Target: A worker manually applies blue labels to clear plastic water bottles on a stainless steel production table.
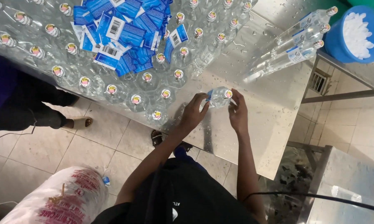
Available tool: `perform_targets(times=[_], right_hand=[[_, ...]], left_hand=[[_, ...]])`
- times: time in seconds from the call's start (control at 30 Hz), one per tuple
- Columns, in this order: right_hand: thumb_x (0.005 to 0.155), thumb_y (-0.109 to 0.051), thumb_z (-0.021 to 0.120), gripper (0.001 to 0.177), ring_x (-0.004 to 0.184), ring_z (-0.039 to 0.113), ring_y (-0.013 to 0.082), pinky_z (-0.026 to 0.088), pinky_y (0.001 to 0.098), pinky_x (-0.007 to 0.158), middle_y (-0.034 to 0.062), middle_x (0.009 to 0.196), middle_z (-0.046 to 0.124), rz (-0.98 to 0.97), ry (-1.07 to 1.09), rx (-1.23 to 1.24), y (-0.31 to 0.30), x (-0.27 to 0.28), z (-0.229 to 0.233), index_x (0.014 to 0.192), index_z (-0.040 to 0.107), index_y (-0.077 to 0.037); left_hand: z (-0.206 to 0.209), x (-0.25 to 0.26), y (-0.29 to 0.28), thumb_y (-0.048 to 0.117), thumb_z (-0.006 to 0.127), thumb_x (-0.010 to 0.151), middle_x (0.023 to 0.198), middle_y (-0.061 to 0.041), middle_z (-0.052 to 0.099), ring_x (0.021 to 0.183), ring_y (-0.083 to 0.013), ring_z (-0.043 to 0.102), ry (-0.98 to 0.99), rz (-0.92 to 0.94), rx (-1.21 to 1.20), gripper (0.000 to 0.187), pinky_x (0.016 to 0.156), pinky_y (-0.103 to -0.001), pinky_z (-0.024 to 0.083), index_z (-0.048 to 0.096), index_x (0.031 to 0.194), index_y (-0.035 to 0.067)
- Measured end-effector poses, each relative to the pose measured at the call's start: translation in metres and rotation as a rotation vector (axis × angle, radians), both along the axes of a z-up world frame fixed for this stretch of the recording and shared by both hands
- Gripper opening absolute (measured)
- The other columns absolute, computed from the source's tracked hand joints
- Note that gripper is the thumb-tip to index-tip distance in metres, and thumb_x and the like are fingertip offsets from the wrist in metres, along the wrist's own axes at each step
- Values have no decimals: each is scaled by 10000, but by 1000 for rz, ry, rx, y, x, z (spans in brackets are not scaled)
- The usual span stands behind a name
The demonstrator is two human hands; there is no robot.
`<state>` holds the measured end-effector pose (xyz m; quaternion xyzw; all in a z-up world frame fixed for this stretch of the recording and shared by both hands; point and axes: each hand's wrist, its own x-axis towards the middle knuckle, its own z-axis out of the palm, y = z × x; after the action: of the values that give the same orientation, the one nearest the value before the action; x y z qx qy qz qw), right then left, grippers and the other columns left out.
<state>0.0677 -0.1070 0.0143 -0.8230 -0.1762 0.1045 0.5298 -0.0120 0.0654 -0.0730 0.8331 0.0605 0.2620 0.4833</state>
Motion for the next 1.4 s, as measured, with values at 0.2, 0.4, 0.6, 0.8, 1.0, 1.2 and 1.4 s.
perform_targets(times=[0.2, 0.4, 0.6, 0.8, 1.0, 1.2, 1.4], right_hand=[[781, 134, 861, 1258, 1588, 245, 572, 308, 654, 1308, 320, 1781, 196, 57, 236, -32, 11, -21, -109, 1736, 47, 50], [887, 89, 771, 852, 1492, 443, 549, 442, 624, 1227, 377, 1590, 464, -142, -59, -71, 39, -16, -156, 1638, 368, 84], [864, -3, 806, 872, 1471, 472, 538, 440, 572, 1215, 384, 1569, 488, -240, -77, -127, 60, -23, -161, 1621, 384, 90], [827, -230, 946, 1031, 1495, 458, 547, 355, 587, 1285, 417, 1587, 466, -257, -38, -179, 57, -19, -165, 1599, 377, 146], [729, -374, 1027, 1113, 1430, 540, 523, 358, 574, 1292, 376, 1484, 570, -328, -15, -215, 24, -4, -153, 1523, 442, 142], [741, -508, 1035, 1151, 1345, 547, 627, 327, 668, 1255, 499, 1368, 569, -555, -259, -425, -73, 80, -224, 1448, 496, 223], [676, -401, 1115, 1095, 1247, 648, 519, 398, 604, 1182, 325, 1373, 663, -678, -395, -393, -149, 225, -221, 1472, 505, 39]], left_hand=[[-10, 13, 8, 138, 745, 1047, 998, 9, 706, 909, -225, 785, -73, -6, 123, 101, 763, -360, 663, 689, 1127, 161], [-7, 21, 1, 184, 768, 946, 864, 40, 639, 767, -212, 755, -96, 23, 268, 149, 660, -383, 628, 634, 1012, 190], [-25, 21, 8, 131, 745, 899, 868, 52, 630, 777, -207, 749, -80, 68, 245, 180, 684, -382, 612, 611, 1002, 194], [18, 2, 10, -62, 683, 958, 992, -113, 664, 980, -372, 746, -51, 60, -46, 203, 875, -436, 641, 613, 1102, 64], [15, -8, -11, 50, 613, 1079, 1435, -189, 611, 1362, -369, 638, 109, -63, -307, 436, 1133, -454, 578, 518, 1503, 24], [33, -51, -29, 226, 559, 1096, 1381, -207, 648, 1256, -425, 703, 353, -77, -374, 310, 1059, -546, 609, 638, 1337, 46], [47, -71, -55, 256, 631, 1100, 1273, -91, 760, 1198, -280, 779, 425, -151, -636, 296, 1056, -461, 591, 715, 1349, 120]])
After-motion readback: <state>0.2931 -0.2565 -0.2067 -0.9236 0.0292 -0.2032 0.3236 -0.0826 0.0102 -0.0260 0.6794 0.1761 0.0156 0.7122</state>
